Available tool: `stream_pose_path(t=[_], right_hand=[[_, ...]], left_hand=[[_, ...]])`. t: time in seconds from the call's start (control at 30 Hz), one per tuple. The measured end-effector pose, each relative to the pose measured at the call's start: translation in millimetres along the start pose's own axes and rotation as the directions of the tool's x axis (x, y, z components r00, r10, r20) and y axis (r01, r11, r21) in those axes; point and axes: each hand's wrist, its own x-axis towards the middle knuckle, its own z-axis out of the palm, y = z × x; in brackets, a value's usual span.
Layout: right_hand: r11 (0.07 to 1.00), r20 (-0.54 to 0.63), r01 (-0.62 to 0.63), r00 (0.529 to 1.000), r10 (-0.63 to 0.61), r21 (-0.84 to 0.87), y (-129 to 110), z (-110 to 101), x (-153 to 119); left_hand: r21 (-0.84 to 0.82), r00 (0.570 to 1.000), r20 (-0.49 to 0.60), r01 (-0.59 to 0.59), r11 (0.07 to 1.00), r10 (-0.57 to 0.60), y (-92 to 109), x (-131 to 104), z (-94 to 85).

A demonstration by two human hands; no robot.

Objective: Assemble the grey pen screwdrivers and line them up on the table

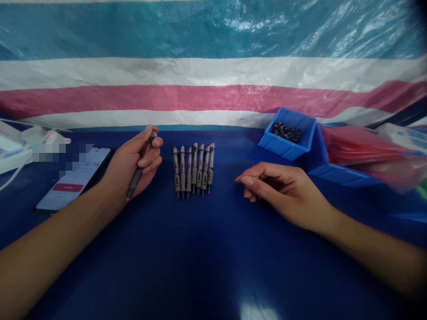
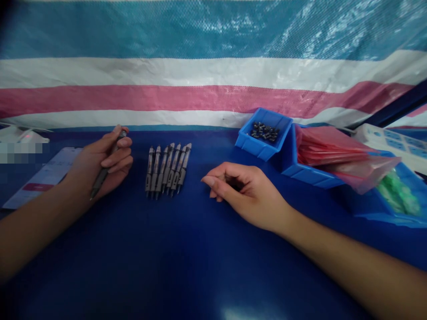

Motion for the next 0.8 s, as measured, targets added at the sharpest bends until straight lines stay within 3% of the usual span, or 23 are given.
stream_pose_path(t=[0.27,0.57,0.8], right_hand=[[1.0,0.003,-0.009,1.0,0.009,-0.003,-0.8,0.1,0.5],[1.0,0.006,-0.004,1.0,0.004,-0.002,0.5,-0.1,0.6],[1.0,0.013,-0.01,1.0,0.009,0.008,1.3,-0.6,-0.4]], left_hand=[[-0.041,0.997,-0.068,0.027,0.999,-0.03,2.4,0.1,5.7],[-0.002,0.999,0.023,-0.036,0.999,0.036,-4.0,3.3,-5.9],[0.041,1.0,0.009,-0.002,0.999,0.002,-2.2,2.6,-3.9]])
